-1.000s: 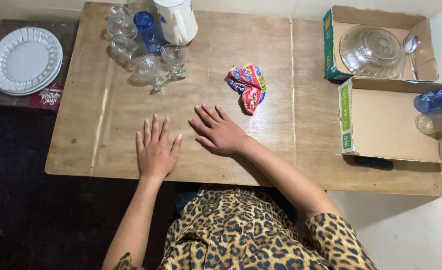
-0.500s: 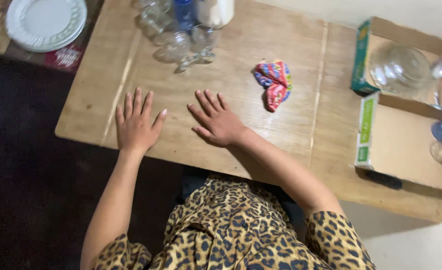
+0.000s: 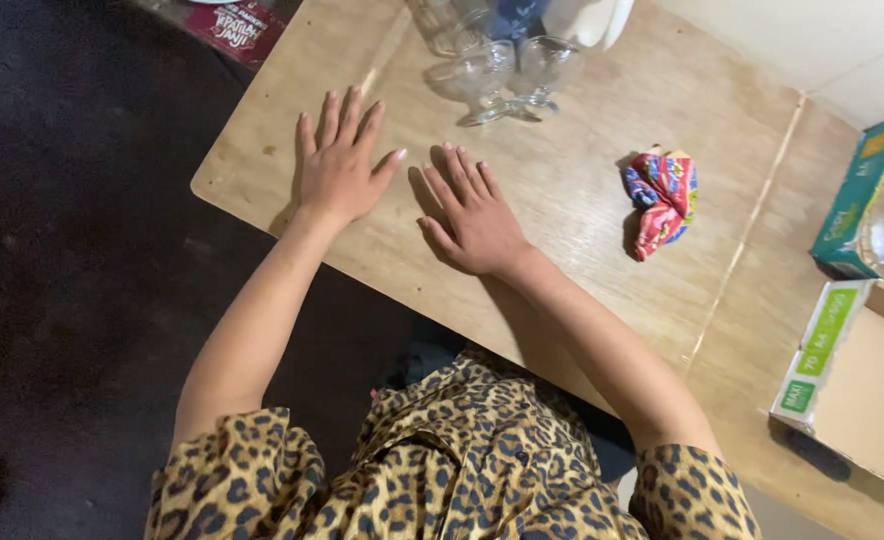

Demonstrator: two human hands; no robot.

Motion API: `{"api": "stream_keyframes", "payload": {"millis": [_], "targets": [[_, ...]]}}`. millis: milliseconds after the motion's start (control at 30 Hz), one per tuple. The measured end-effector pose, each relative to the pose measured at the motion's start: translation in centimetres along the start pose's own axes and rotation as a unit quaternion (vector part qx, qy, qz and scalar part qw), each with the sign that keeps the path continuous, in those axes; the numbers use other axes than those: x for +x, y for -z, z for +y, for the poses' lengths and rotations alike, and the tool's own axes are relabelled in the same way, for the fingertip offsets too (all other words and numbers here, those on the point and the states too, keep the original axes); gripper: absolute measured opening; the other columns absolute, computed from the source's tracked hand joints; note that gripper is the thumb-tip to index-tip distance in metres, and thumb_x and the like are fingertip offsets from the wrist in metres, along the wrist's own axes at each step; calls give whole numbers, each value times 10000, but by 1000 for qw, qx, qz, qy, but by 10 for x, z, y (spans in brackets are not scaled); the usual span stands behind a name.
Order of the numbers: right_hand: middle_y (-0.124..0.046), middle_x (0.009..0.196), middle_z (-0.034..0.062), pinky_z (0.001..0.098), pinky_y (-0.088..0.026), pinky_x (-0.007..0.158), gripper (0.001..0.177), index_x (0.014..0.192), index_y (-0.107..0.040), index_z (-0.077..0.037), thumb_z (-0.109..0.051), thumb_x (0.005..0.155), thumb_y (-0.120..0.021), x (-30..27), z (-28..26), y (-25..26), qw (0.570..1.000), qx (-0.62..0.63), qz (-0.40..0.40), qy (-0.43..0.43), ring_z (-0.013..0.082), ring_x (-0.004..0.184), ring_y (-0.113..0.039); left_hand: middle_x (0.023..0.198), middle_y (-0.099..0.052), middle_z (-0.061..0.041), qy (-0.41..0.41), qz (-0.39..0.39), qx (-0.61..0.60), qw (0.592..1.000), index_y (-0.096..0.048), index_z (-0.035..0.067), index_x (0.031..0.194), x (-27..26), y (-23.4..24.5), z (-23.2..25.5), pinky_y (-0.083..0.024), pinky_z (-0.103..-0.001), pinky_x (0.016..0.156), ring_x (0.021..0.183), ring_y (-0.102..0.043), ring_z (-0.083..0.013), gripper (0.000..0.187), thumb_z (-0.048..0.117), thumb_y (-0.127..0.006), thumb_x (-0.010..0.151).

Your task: The person wipes a glass with a cloth, places the glass into a cardboard box containing other items, and continues handling glassware on the table.

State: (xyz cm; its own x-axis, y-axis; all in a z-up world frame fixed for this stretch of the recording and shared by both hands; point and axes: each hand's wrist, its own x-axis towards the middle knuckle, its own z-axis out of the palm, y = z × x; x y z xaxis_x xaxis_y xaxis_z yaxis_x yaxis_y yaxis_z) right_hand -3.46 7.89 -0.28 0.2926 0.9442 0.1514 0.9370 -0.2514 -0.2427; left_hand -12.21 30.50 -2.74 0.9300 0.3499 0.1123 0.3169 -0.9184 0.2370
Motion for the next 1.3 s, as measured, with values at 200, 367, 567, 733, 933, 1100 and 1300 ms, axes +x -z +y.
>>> {"api": "stream_keyframes", "payload": {"millis": [200,367,567,733,933,1100,1300], "targets": [[-344,1606,306,591,-239,1238,665,1561,-347,1,-330,1036,-585,29,11,15,995,-51,82,19,442,1506,-362,1691,-127,-160,-24,-35,20,999,-200,142,1633,47,7,-8,-50,-598,1224,1545,-73,-333,771,646,-241,1051],[-87,1706,199,528,-16,1281,661,1672,-174,-138,-383,1148,-494,61,58,21,989,-148,-6,-28,320,1586,-87,1569,-398,-245,-128,137,-50,981,-388,25,1551,83,13,-3,-350,-588,1134,1427,-392,-464,636,169,-639,985],[-277,1666,185,479,-359,1171,744,1588,-358,-118,-361,967,-686,66,71,56,977,-173,119,-26,322,1526,-376,1334,-629,-299,-148,236,-219,935,-416,-32,1496,127,3,4,-515,-480,949,1145,-642,-469,533,109,-644,1036],[-324,1651,172,447,-380,1148,661,1570,-378,-105,-330,1012,-652,65,81,64,980,-136,142,-27,308,1503,-418,1371,-608,-269,-88,210,-292,929,-431,14,1495,160,0,8,-493,-479,978,1234,-608,-423,483,235,-564,1087],[-439,1558,191,409,-459,988,592,1487,-488,-89,-281,965,-689,72,91,70,975,-93,204,3,313,1394,-534,1436,-522,-210,-37,186,-331,925,-431,126,1506,211,-11,4,-518,-556,967,1235,-587,-414,470,270,-587,1085],[-553,1449,229,444,-515,922,503,1430,-562,-81,-270,977,-671,92,100,77,968,-58,241,35,376,1324,-581,1299,-606,-151,-56,255,-294,919,-580,157,1426,229,-6,17,-504,-507,997,1163,-647,-386,447,229,-731,1012],[-526,1494,222,419,-516,938,599,1495,-508,-88,-247,950,-697,116,115,85,965,-71,250,29,367,1342,-573,1344,-539,-142,-96,224,-276,930,-581,170,1443,252,-17,5,-453,-526,1060,1277,-568,-389,470,173,-724,995]]}}
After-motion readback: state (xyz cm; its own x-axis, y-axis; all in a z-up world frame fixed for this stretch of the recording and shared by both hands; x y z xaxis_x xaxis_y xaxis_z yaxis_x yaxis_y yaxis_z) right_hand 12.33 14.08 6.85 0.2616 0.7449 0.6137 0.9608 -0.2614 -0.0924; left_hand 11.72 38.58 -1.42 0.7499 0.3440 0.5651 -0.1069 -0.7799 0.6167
